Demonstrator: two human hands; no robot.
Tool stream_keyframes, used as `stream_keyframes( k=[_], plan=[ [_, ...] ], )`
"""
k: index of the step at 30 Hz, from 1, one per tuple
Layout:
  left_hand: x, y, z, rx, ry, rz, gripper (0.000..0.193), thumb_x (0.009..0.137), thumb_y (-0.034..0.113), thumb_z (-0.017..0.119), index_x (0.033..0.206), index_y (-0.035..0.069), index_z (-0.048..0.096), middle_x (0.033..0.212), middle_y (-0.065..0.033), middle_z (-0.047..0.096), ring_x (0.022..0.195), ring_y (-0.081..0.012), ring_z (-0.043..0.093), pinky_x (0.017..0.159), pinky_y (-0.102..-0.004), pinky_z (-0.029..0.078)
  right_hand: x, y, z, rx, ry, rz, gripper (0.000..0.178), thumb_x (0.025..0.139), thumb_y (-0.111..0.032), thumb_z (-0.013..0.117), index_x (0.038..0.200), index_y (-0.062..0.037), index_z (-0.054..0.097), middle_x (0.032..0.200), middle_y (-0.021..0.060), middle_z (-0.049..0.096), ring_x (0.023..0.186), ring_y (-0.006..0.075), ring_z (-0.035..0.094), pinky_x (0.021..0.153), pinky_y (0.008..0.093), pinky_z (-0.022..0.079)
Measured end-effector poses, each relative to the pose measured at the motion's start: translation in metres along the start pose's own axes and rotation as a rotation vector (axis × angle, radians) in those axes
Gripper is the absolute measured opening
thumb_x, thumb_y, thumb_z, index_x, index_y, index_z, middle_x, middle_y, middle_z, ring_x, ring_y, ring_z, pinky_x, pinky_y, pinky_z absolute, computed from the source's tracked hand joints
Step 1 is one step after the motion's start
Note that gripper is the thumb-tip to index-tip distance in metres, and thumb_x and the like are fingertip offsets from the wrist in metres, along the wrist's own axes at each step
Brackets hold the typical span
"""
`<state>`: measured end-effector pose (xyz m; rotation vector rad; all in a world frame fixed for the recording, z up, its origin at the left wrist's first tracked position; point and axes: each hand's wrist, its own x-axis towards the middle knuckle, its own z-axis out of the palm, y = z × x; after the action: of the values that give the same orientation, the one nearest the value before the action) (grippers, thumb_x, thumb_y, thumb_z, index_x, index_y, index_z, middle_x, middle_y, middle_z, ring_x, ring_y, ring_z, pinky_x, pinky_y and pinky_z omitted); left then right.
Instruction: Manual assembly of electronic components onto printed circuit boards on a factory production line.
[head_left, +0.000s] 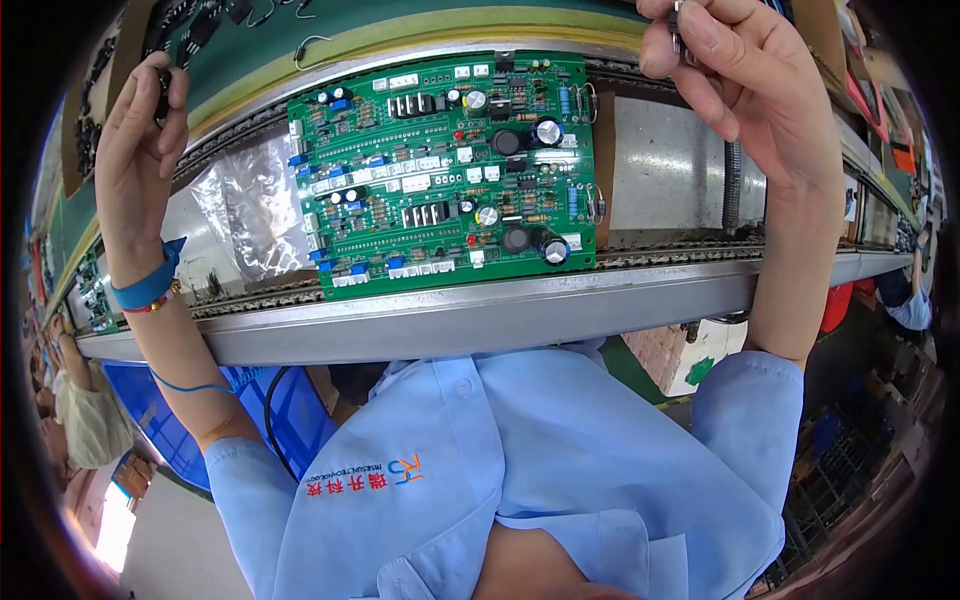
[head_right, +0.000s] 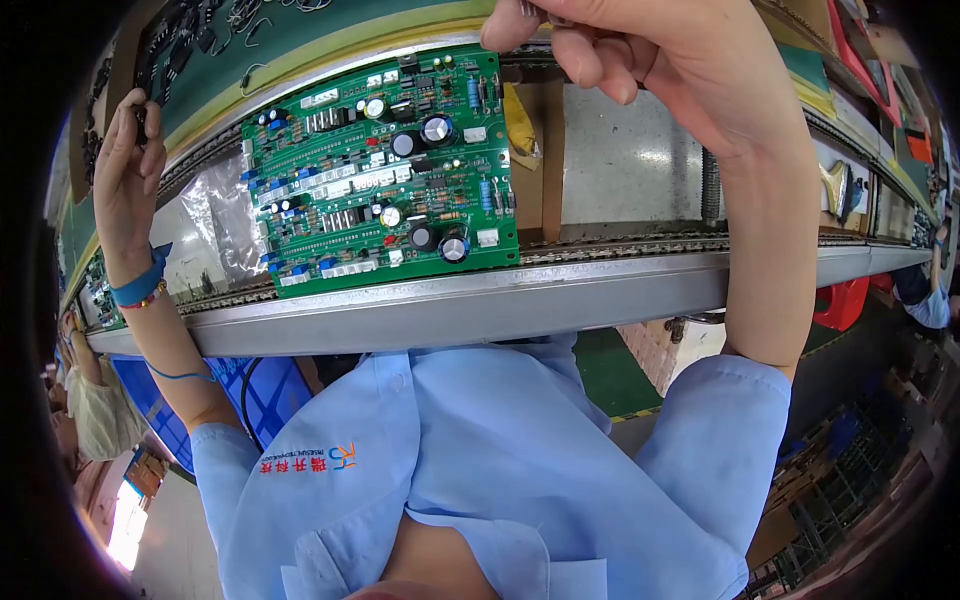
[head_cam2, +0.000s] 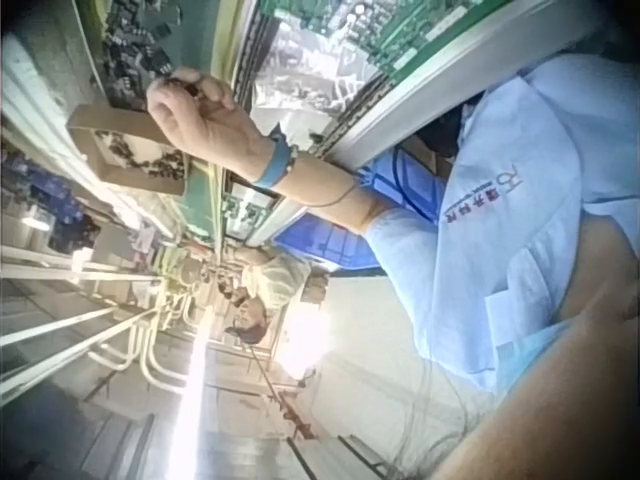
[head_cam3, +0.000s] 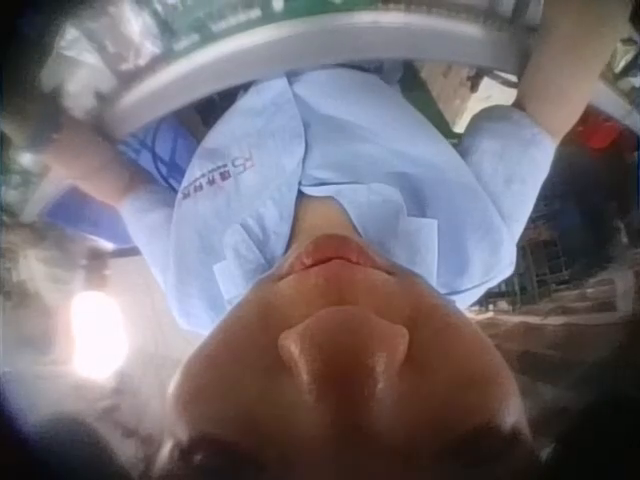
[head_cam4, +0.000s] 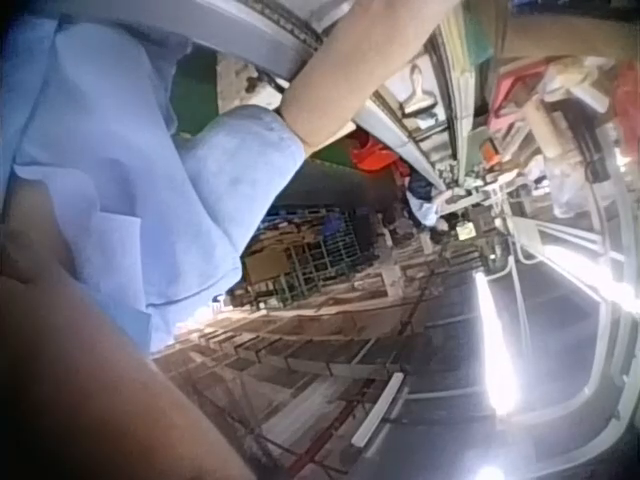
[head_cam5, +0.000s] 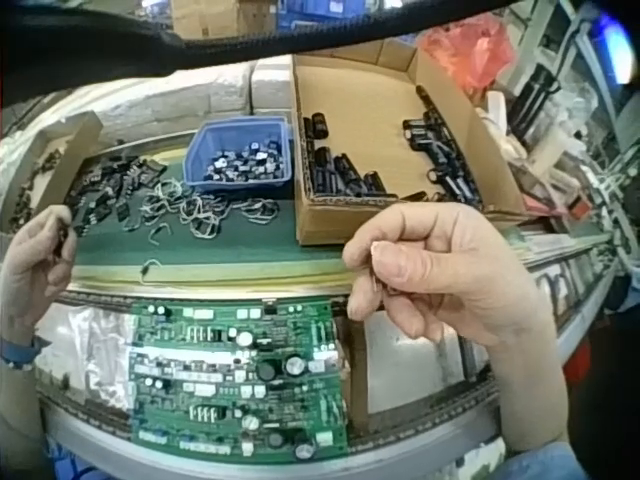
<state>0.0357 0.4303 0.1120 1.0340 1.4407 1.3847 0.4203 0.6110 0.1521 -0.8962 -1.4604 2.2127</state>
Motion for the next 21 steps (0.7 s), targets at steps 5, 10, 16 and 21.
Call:
stream_keyframes(
  k=[5, 10, 16, 21],
  plan=[
    [0.001, 0.001, 0.005, 0.009, 0.028, -0.007, 0.038, 0.103, 0.026, 0.045, 0.128, -0.002, 0.049, 0.095, -0.0055, 0.048, 0.058, -0.0033, 0.033, 0.047, -0.015, 0.03, -0.001, -0.004, 0.007, 0.002, 0.03, -0.004, 0.02, 0.096, -0.01, 0.058, 0.107, 0.0073, 0.059, 0.085, 0.0214, 0.069, 0.049, 0.0125, 0.059, 0.041, 0.0207, 0.046],
    [-0.001, 0.0, 0.006, -0.006, 0.027, -0.014, 0.037, 0.103, 0.025, 0.044, 0.128, -0.002, 0.049, 0.094, -0.0053, 0.048, 0.058, -0.0031, 0.033, 0.047, -0.0151, 0.029, 0.005, -0.009, 0.01, -0.473, 0.105, -0.009, 0.019, 0.096, -0.009, 0.057, 0.105, 0.0073, 0.059, 0.084, 0.0221, 0.069, 0.05, 0.0129, 0.06, 0.041, 0.0208, 0.047],
    [-0.002, 0.001, 0.004, 0.0, 0.012, -0.013, 0.038, 0.103, 0.025, 0.044, 0.129, -0.003, 0.049, 0.094, -0.0051, 0.048, 0.057, -0.0032, 0.033, 0.046, -0.015, 0.029, 0.006, 0.001, -0.006, -0.116, -0.025, -0.025, 0.018, 0.097, -0.009, 0.056, 0.105, 0.0075, 0.057, 0.085, 0.0222, 0.068, 0.052, 0.0138, 0.06, 0.042, 0.0205, 0.047],
    [-0.002, 0.002, 0.004, 0.017, -0.004, 0.003, 0.038, 0.103, 0.025, 0.044, 0.129, -0.002, 0.049, 0.094, -0.0048, 0.048, 0.058, -0.0033, 0.033, 0.047, -0.0148, 0.03, 0.006, 0.002, -0.011, 0.062, -0.098, -0.037, 0.018, 0.097, -0.009, 0.055, 0.106, 0.0076, 0.056, 0.085, 0.0224, 0.068, 0.053, 0.0142, 0.061, 0.042, 0.0204, 0.047]
  ],
)
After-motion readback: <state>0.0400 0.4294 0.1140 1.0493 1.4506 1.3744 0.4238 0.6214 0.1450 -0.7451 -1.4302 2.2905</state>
